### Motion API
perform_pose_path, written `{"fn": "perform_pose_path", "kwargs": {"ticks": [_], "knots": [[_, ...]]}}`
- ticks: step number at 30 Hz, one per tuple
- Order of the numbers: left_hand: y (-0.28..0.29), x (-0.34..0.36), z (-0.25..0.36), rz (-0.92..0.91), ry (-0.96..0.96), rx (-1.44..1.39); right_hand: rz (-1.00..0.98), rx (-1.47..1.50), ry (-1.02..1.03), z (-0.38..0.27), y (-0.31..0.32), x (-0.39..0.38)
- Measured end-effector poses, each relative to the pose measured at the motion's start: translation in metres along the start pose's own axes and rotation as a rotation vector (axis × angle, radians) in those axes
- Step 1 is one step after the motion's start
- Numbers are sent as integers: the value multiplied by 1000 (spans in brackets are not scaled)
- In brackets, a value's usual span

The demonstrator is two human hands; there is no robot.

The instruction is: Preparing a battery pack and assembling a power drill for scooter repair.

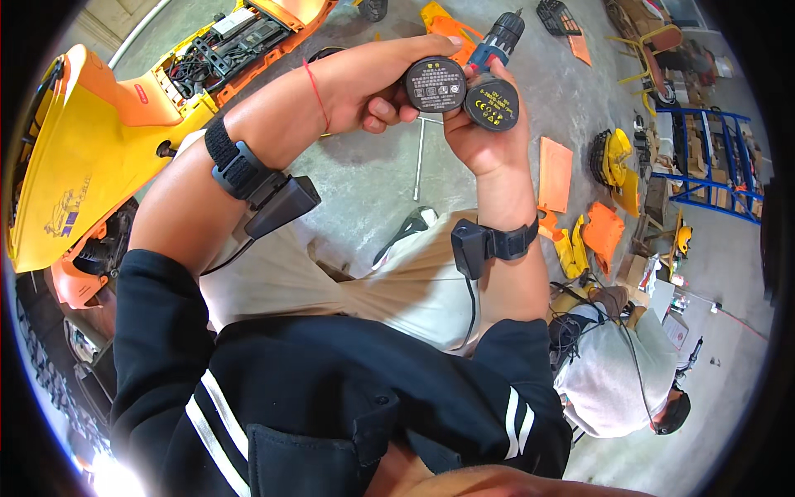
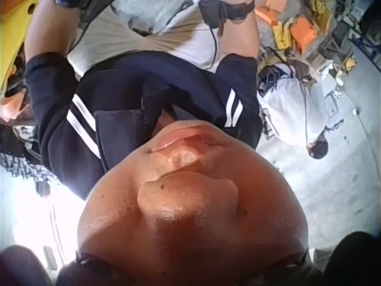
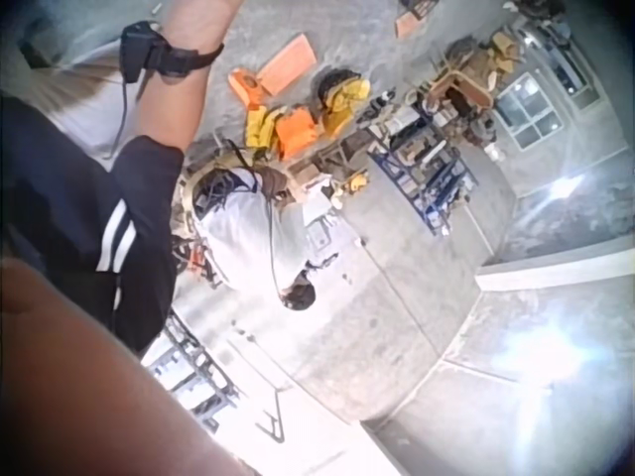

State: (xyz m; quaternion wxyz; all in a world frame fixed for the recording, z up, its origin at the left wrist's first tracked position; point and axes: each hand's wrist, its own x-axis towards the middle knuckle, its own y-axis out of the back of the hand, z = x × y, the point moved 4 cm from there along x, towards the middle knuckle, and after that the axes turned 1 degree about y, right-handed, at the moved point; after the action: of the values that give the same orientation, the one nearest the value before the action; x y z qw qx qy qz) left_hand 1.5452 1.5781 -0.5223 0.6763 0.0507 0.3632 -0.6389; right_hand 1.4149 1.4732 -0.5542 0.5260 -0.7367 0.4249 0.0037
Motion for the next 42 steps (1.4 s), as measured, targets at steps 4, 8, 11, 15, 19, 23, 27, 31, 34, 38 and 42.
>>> {"fn": "perform_pose_path", "kwargs": {"ticks": [4,8,11,15,19,23,27,31,34,38,42], "knots": [[0,0,0,17,15,4,1,-15,3,0,0,0],[0,2,-1,21,10,6,-12,-12,8,0,0,0],[0,4,-1,35,4,5,-4,-2,3,0,0,-1],[-1,3,-1,34,7,0,3,-8,24,0,1,-1],[-2,1,-1,35,7,2,-22,-17,16,0,1,-1],[-3,1,-2,24,13,2,-46,-39,23,0,1,-3],[-2,1,-2,22,15,0,-52,-42,34,0,1,-1],[-1,3,-3,25,15,-7,-35,-13,7,1,1,-1],[0,4,-4,4,33,-25,-36,-28,15,2,-2,-4],[0,7,-4,18,20,-26,-7,-36,54,2,-5,-9],[2,9,-8,42,15,-13,-10,-11,51,3,-5,-8]]}}
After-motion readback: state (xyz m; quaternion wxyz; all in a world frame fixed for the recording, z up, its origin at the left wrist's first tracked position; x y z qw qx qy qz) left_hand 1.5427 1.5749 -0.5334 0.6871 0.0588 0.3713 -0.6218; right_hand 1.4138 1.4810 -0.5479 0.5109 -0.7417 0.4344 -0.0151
